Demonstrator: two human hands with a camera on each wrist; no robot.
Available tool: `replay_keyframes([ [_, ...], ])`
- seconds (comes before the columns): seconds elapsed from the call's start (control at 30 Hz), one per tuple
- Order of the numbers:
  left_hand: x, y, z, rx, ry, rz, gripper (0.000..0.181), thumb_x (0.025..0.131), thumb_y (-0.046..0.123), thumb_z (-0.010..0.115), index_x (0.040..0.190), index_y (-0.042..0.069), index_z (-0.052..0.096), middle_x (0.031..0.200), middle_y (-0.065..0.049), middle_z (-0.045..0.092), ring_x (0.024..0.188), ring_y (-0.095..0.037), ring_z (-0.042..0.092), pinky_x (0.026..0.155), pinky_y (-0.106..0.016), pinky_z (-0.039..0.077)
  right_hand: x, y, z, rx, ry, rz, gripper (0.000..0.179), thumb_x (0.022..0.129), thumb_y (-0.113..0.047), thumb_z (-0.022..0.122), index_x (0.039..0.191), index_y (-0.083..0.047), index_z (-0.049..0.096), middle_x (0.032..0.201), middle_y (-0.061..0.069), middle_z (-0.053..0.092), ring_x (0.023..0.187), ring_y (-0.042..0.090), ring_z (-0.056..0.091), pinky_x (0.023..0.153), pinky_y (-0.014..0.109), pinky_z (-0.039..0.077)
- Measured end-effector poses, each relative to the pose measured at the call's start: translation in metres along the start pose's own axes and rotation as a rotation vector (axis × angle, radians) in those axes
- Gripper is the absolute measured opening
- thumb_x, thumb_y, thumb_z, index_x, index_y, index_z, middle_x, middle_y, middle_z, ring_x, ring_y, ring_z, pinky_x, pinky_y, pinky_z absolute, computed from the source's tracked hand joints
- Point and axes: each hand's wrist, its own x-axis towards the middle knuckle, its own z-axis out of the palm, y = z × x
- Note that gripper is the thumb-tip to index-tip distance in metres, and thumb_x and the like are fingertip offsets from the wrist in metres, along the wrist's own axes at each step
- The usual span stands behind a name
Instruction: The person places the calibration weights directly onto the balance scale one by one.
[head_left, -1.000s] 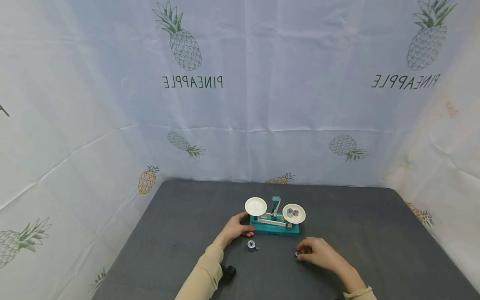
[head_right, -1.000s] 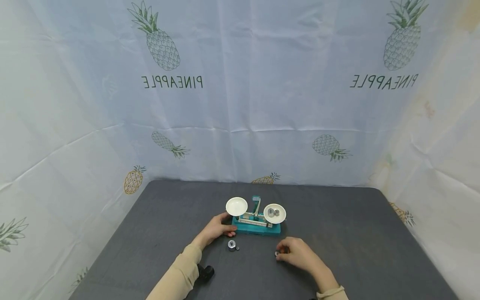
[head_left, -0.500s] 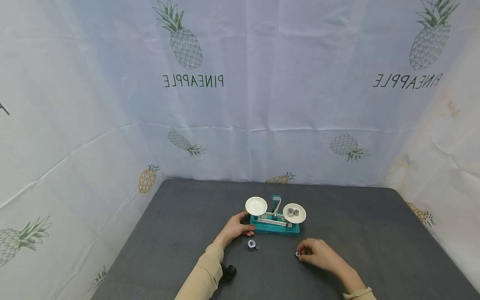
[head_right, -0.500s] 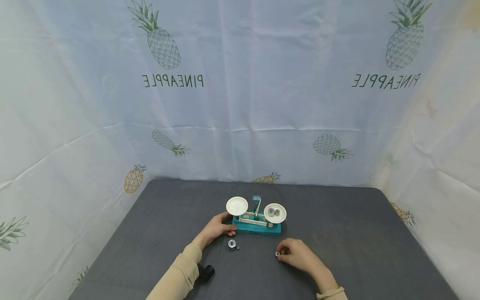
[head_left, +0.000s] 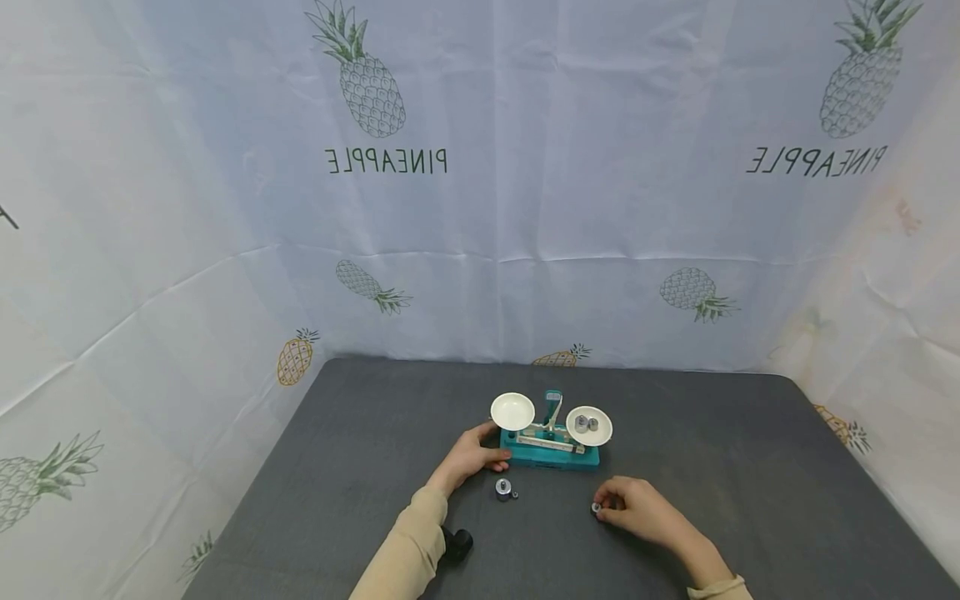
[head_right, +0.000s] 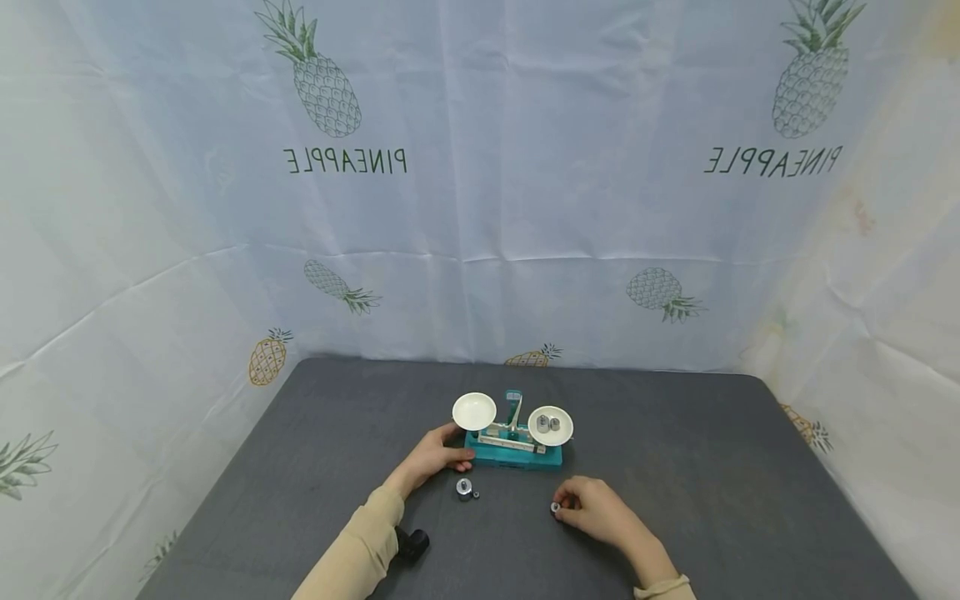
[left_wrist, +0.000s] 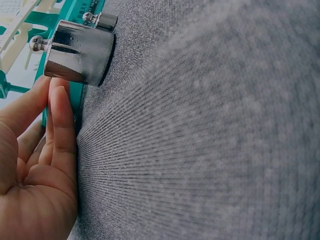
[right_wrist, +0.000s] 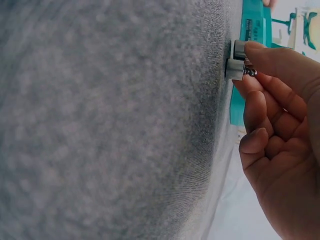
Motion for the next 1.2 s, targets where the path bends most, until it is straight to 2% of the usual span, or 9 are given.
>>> replay_keyframes([
  [0.27,-0.001,0.003,-0.001,-0.003,-0.002,0.0,0.068,0.082,0.008,0.07,0.141,0.001,0.037,0.125,-0.023,0.053,0.068,-0.011,0.067,0.064,-0.03,0.058,0.0,-0.002,-0.004,-0.018,0.031,0.013,0.008,0.084,-0.022,0.068,0.086,-0.015,0.067,0.074,-0.011,0.06,0.059,-0.007,0.044,0.05,0.017,0.04],
  [0.47,-0.001,0.004,-0.001,-0.007,-0.002,0.004,0.068,0.082,0.008,0.069,0.141,0.001,0.037,0.128,-0.023,0.051,0.067,-0.01,0.066,0.064,-0.03,0.058,0.001,-0.006,-0.008,-0.009,0.009,0.041,0.008,0.085,-0.022,0.067,0.089,-0.015,0.067,0.074,-0.011,0.061,0.059,-0.006,0.045,0.049,0.018,0.041],
  [0.87,-0.001,0.002,-0.001,-0.004,0.004,0.001,0.069,0.082,0.009,0.07,0.141,0.001,0.036,0.125,-0.023,0.053,0.067,-0.01,0.066,0.064,-0.029,0.058,0.002,-0.019,-0.02,-0.041,0.033,0.012,0.008,0.086,-0.019,0.066,0.092,-0.015,0.067,0.078,-0.01,0.062,0.062,-0.006,0.047,0.051,0.018,0.042],
  [1.0,-0.001,0.001,0.0,-0.009,0.004,-0.001,0.069,0.082,0.008,0.07,0.141,0.0,0.036,0.127,-0.023,0.052,0.067,-0.01,0.066,0.064,-0.029,0.058,0.004,-0.021,-0.023,-0.054,0.056,0.013,0.009,0.086,-0.019,0.066,0.092,-0.014,0.068,0.08,-0.009,0.063,0.063,-0.006,0.047,0.051,0.018,0.042],
  [1.2,-0.002,0.002,0.0,-0.01,-0.001,-0.003,0.069,0.082,0.008,0.07,0.141,0.001,0.036,0.121,-0.022,0.055,0.066,-0.009,0.066,0.064,-0.029,0.058,0.007,-0.025,-0.027,-0.084,0.111,0.005,0.007,0.085,-0.017,0.066,0.092,-0.015,0.067,0.081,-0.009,0.063,0.064,-0.007,0.045,0.052,0.018,0.042],
])
